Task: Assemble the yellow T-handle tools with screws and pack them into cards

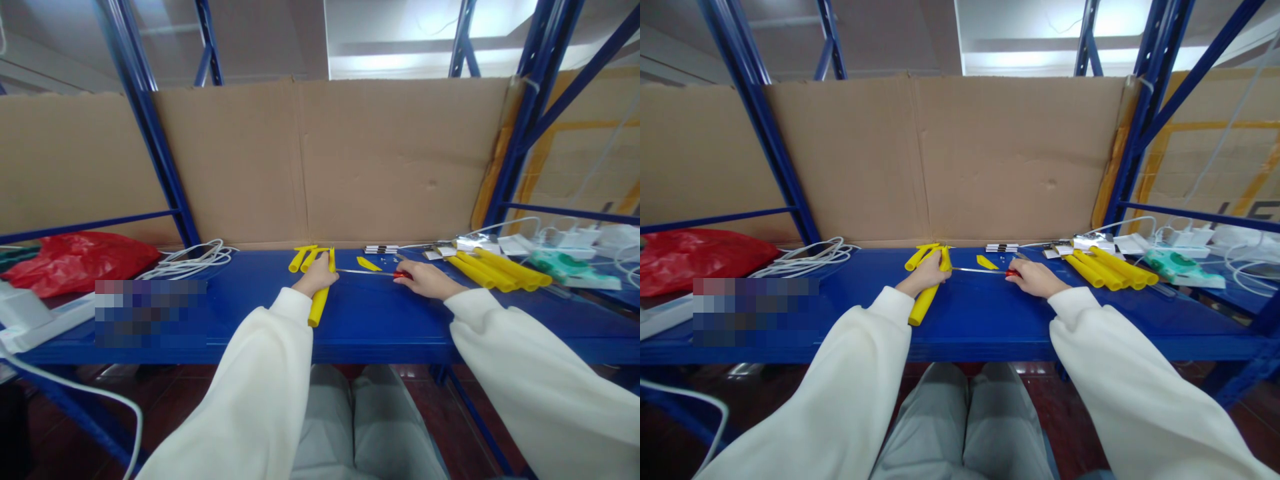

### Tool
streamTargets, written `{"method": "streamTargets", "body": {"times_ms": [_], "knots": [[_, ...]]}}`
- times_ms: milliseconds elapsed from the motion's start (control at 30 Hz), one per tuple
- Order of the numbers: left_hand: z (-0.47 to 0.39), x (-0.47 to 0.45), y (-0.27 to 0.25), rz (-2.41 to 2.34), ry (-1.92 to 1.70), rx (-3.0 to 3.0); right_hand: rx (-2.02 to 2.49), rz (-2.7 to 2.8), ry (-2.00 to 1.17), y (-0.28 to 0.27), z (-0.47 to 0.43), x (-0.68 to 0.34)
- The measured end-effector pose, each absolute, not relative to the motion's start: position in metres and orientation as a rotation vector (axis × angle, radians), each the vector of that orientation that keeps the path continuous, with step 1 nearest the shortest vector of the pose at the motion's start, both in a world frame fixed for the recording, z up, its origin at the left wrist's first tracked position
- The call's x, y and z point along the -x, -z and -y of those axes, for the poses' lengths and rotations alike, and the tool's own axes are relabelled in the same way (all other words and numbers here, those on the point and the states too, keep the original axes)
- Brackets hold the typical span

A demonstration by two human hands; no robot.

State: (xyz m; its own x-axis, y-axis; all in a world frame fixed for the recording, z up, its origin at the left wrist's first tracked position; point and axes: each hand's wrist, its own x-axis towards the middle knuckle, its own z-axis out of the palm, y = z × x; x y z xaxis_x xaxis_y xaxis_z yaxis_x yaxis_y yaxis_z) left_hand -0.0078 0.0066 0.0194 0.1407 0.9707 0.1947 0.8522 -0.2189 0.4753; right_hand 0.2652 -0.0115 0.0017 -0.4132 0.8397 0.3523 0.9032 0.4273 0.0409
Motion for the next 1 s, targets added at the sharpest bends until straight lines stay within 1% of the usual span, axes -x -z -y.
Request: {"method": "streamTargets", "body": {"times_ms": [333,600,867,1000], "knots": [[-0.01,0.008,-0.018,-1.774,-0.707,-2.165,1.537,2.402,0.182,0.0,0.008,-0.265],[-0.007,0.008,-0.019,-1.769,-0.719,-2.146,1.515,2.412,0.199,0.003,0.005,-0.268],[-0.011,0.01,-0.017,-1.759,-0.734,-2.134,1.574,2.406,0.111,0.006,-0.001,-0.272],[-0.011,0.01,-0.017,-1.768,-0.736,-2.131,1.621,2.387,0.16,0.006,-0.003,-0.275]]}}
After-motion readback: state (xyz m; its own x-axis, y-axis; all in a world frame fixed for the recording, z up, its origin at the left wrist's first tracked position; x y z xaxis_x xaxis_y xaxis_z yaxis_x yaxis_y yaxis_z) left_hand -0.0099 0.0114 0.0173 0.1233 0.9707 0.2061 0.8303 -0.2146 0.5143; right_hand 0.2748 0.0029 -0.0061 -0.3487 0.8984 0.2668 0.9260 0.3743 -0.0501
